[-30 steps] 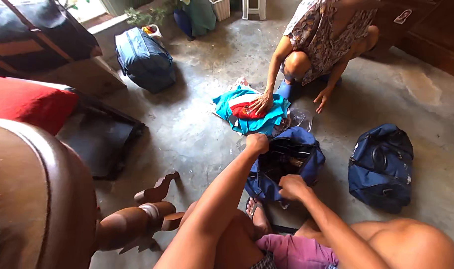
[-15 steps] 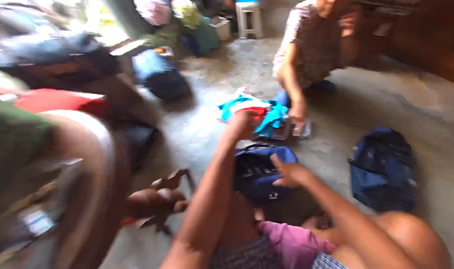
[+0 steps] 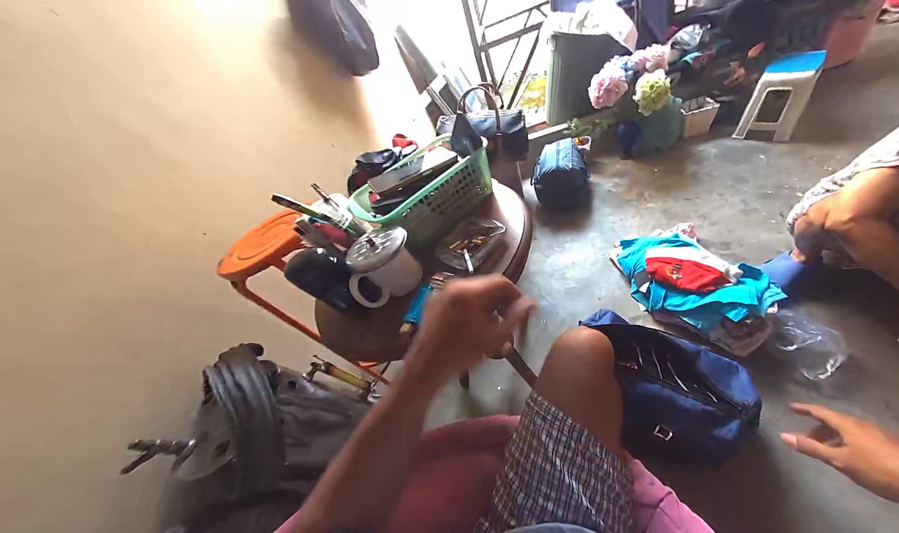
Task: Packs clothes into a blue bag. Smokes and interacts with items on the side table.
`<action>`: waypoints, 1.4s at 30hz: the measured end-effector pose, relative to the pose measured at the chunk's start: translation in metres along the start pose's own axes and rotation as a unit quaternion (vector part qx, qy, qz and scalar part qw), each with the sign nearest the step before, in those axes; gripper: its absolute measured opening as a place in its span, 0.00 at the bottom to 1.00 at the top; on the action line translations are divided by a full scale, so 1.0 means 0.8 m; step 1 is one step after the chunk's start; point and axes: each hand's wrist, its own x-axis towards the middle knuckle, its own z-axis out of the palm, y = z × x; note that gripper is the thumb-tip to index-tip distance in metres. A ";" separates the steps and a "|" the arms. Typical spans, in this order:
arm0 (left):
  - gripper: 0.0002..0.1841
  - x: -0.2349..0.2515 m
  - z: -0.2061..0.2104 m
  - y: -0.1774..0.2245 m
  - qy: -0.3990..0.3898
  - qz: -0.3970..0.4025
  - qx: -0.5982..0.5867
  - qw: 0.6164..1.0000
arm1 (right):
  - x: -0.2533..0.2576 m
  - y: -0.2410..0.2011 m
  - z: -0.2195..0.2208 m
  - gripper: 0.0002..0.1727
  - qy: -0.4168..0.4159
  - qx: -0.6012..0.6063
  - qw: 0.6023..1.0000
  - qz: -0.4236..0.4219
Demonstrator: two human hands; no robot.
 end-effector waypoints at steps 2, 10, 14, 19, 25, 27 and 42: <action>0.19 0.031 -0.036 -0.033 0.013 -0.079 0.078 0.994 | -0.005 -0.019 -0.011 0.40 0.048 0.005 0.999 -0.016; 0.28 0.101 -0.023 -0.075 -0.140 -0.224 0.203 0.943 | -0.019 -0.039 -0.018 0.41 0.054 -0.035 0.998 -0.020; 0.25 0.108 -0.011 -0.090 -0.141 -0.205 0.210 0.945 | -0.036 -0.030 -0.021 0.42 0.028 -0.045 0.999 0.002; 0.17 0.107 -0.027 -0.050 -0.157 -0.222 0.159 0.949 | -0.037 -0.030 -0.032 0.42 0.034 -0.027 0.999 0.017; 0.18 0.098 -0.029 -0.102 -0.091 -0.185 0.199 0.958 | -0.025 -0.031 -0.028 0.42 0.036 -0.026 0.999 0.023; 0.18 0.101 -0.032 -0.114 -0.083 -0.183 0.204 0.958 | -0.025 -0.033 -0.029 0.42 0.027 -0.031 0.999 0.024; 0.07 0.045 -0.030 -0.063 0.129 -0.003 -0.118 0.985 | -0.011 -0.013 -0.024 0.42 0.042 -0.017 0.999 0.026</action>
